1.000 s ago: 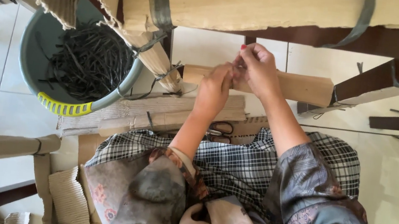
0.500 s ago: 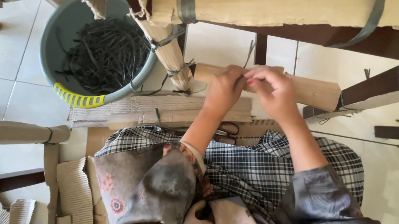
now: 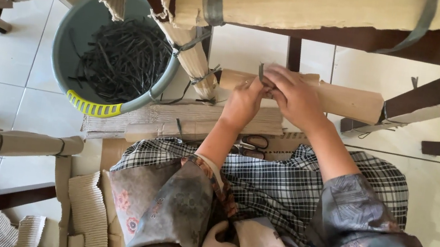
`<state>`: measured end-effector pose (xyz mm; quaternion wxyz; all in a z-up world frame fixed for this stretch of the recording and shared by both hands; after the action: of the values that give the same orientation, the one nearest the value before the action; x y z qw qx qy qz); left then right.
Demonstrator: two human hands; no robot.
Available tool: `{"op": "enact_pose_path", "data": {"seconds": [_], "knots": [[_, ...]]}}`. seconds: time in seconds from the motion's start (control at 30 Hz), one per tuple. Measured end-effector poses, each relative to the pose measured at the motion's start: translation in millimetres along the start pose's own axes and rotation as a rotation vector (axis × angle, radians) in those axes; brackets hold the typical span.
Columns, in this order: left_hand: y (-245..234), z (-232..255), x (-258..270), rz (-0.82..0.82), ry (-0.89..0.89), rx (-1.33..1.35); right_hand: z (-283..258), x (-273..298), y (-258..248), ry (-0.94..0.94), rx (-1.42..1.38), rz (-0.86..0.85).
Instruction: Wrapping chair components with protective cardboard and securing them with plastic ties
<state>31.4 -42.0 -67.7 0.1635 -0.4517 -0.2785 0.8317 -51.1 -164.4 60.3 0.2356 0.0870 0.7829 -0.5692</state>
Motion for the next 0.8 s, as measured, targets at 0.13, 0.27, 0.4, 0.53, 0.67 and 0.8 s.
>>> {"op": "enact_pose_path", "data": {"seconds": [0.13, 0.27, 0.4, 0.53, 0.67, 0.8], "knots": [[-9.6, 7.9, -1.2, 0.006, -0.053, 0.11, 18.5, 11.1, 27.6, 0.032, -0.012, 0.053], [-26.8, 20.8, -16.8, 0.076, -0.137, 0.211, 31.3, 17.1, 36.8, 0.073, 0.025, 0.151], [-37.8, 22.8, -31.3, 0.168, -0.181, 0.359, 28.5, 16.0, 39.2, 0.074, 0.078, 0.268], [-34.6, 22.7, -37.7, 0.195, -0.204, 0.405, 15.7, 10.6, 29.7, 0.049, 0.116, 0.284], [-59.3, 40.6, -46.8, 0.164, -0.276, 0.458, 17.8, 12.2, 31.9, 0.061, 0.173, 0.305], [-58.0, 49.9, -39.9, 0.125, -0.294, 0.623, 17.8, 9.9, 33.6, 0.08, 0.046, 0.308]]}}
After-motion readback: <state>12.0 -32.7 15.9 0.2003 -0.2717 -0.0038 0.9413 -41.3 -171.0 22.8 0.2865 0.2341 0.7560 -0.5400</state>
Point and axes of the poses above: each hand's wrist, its own x-axis away from the middle knuckle, its own y-axis out of the palm, z = x × y, the point moved 3 cm from there along -x, towards the middle knuckle, and after that the axes turned 14 degrees about x, right-handed, at the moved point
